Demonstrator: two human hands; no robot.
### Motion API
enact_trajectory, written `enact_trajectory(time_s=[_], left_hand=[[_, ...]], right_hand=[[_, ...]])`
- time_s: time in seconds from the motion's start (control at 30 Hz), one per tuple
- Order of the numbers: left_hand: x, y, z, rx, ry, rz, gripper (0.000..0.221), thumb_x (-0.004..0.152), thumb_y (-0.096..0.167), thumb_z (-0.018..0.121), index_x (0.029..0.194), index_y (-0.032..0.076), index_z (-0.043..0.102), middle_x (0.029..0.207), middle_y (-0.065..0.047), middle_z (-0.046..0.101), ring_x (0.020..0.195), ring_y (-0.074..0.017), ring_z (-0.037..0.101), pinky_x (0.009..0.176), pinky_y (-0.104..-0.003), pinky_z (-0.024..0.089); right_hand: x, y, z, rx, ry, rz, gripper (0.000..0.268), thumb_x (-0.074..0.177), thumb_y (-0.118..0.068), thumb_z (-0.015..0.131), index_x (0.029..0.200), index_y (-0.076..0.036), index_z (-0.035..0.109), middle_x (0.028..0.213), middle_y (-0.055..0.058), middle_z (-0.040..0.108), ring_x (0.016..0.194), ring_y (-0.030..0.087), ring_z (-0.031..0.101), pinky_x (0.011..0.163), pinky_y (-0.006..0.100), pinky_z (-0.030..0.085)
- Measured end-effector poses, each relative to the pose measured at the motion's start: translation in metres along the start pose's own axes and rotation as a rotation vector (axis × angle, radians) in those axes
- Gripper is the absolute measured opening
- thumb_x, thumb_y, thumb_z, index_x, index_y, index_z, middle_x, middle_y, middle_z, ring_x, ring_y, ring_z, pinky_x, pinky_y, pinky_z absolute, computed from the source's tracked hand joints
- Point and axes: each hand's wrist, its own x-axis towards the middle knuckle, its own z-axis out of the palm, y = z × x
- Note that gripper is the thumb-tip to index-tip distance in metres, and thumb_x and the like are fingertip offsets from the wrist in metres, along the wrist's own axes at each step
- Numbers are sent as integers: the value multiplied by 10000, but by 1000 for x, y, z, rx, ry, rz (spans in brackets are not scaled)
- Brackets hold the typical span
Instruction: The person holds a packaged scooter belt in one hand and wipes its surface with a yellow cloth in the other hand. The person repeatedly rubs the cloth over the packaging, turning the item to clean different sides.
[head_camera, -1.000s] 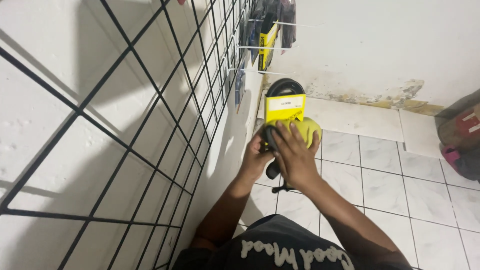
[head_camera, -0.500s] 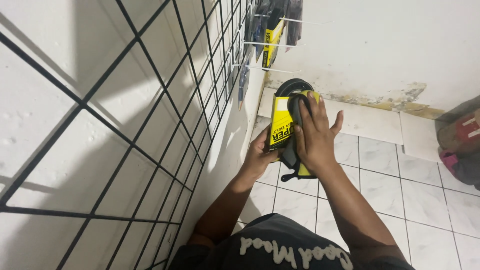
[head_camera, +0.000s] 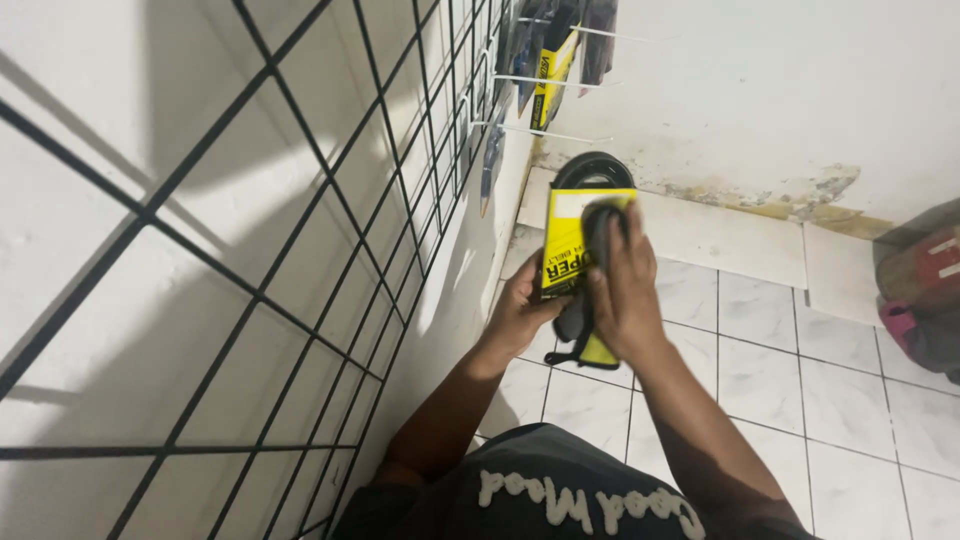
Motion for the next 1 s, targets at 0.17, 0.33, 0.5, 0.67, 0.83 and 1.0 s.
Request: enact_trajectory(time_s=[0.17,0.33,0.5,0.67,0.83,1.0], left_hand=[[-3,8,10,-42,-57,-35,850,770,-97,782,1531,10,418,1214,-211,668,1061,-291,672,938,-437,585],[-3,12,13,-65,-16,-13,844,769,-95,788,1525,0,424,1207,-198,674,1065,-280,673,933,-430,580],[-1,29,13,58,13,3,904,859,58,760,1614,57,262,1374,-182,591,1223,-283,582,1048,-461,483],[-5,67,43,263,-70,28,936,951,228,650,1640,122,26,1629,-266,238,1444,-477,304,1150,-601,327],[-4,51,31,357,-43,69,842,1024,252,587,1651,136,38,1621,-202,297,1468,-355,303,1170,-547,310],[-3,39,25,254,-204,41,835,1002,111,617,1656,163,102,1535,-209,426,1264,-365,545,954,-481,552]], right_hand=[[27,-10,-20,231,45,101,644,1095,-193,376,1643,-46,72,1672,302,111,1530,520,175,1228,637,183],[0,1,4,340,50,160,665,1076,-195,380,1633,-36,52,1610,319,242,1481,534,286,1199,647,250],[-59,19,45,358,11,136,680,1037,-141,404,1611,24,77,1570,367,264,1426,555,313,1182,668,256],[-80,15,45,303,66,109,690,1016,-79,476,1591,97,137,1560,363,284,1439,552,300,1172,611,269],[-49,-15,17,383,41,169,624,1048,-94,411,1598,64,162,1573,360,280,1458,549,250,1189,625,222],[-23,3,-5,417,104,259,628,1088,-252,375,1642,-55,153,1660,264,212,1524,421,189,1251,542,183]])
